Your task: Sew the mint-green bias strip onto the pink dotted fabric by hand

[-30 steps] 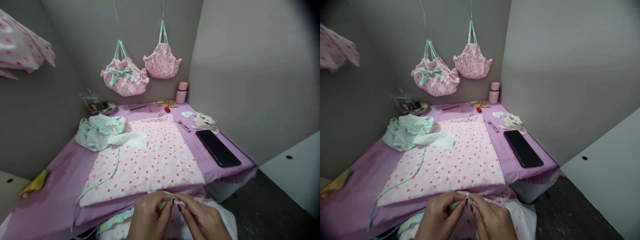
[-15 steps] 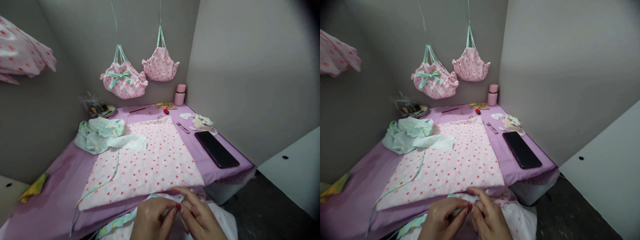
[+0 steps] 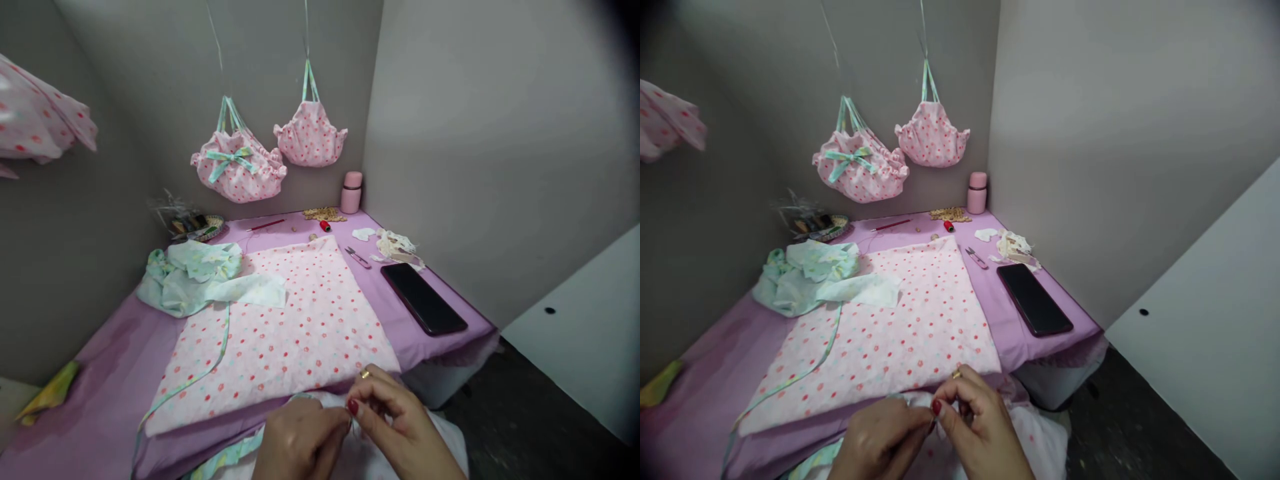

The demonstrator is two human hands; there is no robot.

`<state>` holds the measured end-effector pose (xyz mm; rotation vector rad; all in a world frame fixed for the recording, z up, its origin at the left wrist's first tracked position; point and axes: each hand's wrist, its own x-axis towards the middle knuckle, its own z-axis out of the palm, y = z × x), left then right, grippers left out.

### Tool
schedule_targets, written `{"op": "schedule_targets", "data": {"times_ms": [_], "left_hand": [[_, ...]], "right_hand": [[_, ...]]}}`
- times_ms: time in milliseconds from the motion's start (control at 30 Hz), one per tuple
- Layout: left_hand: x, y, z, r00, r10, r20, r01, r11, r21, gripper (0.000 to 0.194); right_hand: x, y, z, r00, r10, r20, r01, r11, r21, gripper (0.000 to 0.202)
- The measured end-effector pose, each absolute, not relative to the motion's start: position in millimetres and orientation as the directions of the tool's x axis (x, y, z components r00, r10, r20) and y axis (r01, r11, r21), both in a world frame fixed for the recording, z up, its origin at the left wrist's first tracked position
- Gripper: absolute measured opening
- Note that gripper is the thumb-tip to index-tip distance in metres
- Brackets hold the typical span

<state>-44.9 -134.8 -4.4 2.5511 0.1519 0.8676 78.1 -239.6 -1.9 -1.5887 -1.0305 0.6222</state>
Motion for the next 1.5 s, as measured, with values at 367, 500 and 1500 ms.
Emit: {"op": "schedule_targets", "data": {"times_ms": [367, 500, 1500], "left_hand": [[-51.5, -127.5, 4.2, 0.775, 0.603, -0.190, 0.102, 0.177, 0.979, 0.017], [-60.1, -118.3, 13.9, 0.652, 0.704, -0.281, -0.244, 0.545, 0.802, 0.021], [-59.5, -121.8, 25.8, 0.776, 0.549, -0.310, -0.123, 0.614, 0.780, 0.030]], "right_hand": [[145.3, -279.6, -1.3, 0.601, 0.591, -0.539, -0.799, 0.468, -0.378, 0.017], [171.2, -307.3, -13.0, 0.838, 0.331, -0.433, -0.531, 0.674, -0.513, 0.019], [138.4, -269.7, -13.8, 0.808, 0.539, -0.238, -0.330, 0.078, -0.941, 0.029]]}}
